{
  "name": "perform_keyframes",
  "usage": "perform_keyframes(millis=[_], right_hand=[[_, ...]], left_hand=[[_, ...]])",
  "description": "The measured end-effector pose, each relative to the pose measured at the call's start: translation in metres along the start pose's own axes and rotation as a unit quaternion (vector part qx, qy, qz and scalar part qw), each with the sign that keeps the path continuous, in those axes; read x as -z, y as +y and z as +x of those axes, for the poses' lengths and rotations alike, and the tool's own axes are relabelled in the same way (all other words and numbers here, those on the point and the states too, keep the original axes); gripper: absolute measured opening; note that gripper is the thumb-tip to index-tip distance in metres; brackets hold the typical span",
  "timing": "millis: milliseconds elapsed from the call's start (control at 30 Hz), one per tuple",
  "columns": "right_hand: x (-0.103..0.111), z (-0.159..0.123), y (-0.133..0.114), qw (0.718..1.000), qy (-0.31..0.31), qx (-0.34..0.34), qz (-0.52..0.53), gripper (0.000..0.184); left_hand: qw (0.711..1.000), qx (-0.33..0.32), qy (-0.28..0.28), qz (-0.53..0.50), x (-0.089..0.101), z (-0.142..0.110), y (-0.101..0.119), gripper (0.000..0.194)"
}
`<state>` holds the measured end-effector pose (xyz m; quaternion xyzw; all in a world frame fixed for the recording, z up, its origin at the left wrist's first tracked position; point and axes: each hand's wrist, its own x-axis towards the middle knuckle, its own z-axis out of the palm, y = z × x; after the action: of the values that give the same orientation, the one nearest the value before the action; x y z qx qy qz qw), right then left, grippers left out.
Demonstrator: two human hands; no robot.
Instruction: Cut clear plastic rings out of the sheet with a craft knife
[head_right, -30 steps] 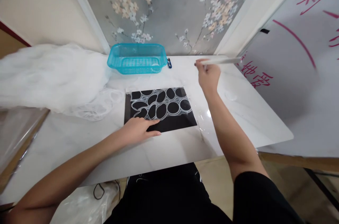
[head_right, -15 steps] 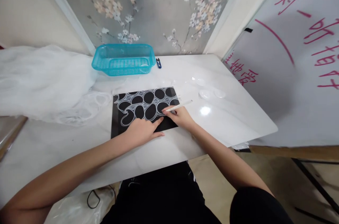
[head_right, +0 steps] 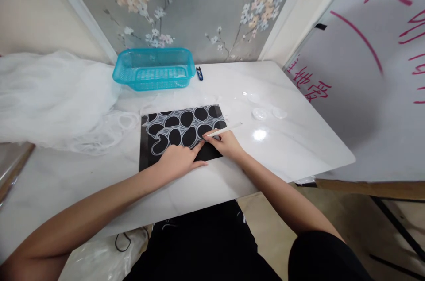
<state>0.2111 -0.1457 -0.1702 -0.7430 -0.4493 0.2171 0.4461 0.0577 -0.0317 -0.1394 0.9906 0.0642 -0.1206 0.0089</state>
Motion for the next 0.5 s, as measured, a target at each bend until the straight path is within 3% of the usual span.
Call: perform_keyframes(millis=[233,400,500], right_hand=[[-0.001,-0.004,-0.004,0.999,0.001,0.015,-0.034,0.019],[-0.006,-0.011,0.003,0.981,0.012,0.090,-0.169,0.025],[-0.004,0.000,0.017,0.962,0.024,0.106,-0.250,0.028]], left_hand=[[0.999,0.000,-0.015,-0.042,0.005,0.003,-0.003,0.079],[0.992,-0.002,-0.039,-0.118,0.016,0.006,-0.012,0.069],[0.989,-0.004,-0.038,-0.142,0.018,0.007,-0.016,0.068]])
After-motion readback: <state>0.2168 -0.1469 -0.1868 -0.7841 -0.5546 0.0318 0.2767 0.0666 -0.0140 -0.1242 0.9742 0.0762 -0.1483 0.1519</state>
